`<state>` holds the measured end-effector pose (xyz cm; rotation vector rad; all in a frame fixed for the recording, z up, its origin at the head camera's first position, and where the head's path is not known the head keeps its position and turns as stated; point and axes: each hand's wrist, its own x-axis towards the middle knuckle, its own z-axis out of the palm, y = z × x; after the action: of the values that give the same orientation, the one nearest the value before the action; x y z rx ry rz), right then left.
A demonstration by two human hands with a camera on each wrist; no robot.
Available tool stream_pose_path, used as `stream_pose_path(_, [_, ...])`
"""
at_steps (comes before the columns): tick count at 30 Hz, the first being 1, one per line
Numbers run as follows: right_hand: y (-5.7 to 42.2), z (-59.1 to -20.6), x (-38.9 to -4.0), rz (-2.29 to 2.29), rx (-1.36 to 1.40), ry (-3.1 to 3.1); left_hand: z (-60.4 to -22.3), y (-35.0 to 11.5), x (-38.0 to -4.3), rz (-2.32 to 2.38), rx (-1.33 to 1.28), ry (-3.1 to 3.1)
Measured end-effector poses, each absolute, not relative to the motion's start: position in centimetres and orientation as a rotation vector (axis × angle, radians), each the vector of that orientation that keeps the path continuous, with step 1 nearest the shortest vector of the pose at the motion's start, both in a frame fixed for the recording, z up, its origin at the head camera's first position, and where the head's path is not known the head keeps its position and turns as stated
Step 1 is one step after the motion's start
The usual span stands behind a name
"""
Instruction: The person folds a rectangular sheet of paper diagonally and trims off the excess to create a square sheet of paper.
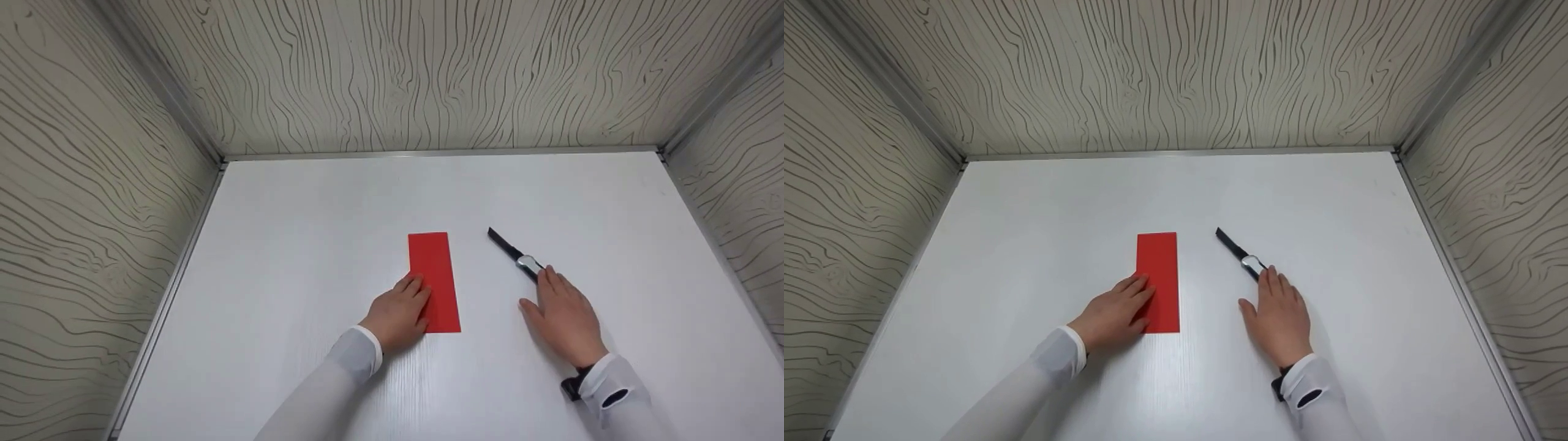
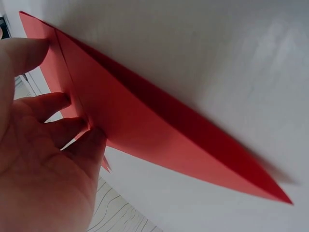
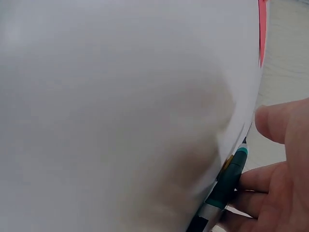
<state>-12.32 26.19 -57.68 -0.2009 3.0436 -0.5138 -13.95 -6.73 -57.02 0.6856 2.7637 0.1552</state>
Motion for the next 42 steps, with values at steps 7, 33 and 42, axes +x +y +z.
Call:
stream_pose_path(7, [24.1, -57.6, -11.0, -0.482, -0.266, 3.082, -57.0, -6.7, -13.9, 0.164, 0.676, 2.769])
stream_pose_path(33, [23.8, -58.0, -14.0, -0.756, -0.116, 3.113, -56.8, -6.6, -13.9, 0.178, 0.657, 2.755])
stream_pose_path(42, [23.8, -57.9, -14.2, -0.769, -0.109, 3.131, -56.2, -6.6, -13.7, 0.238, 0.612, 2.754])
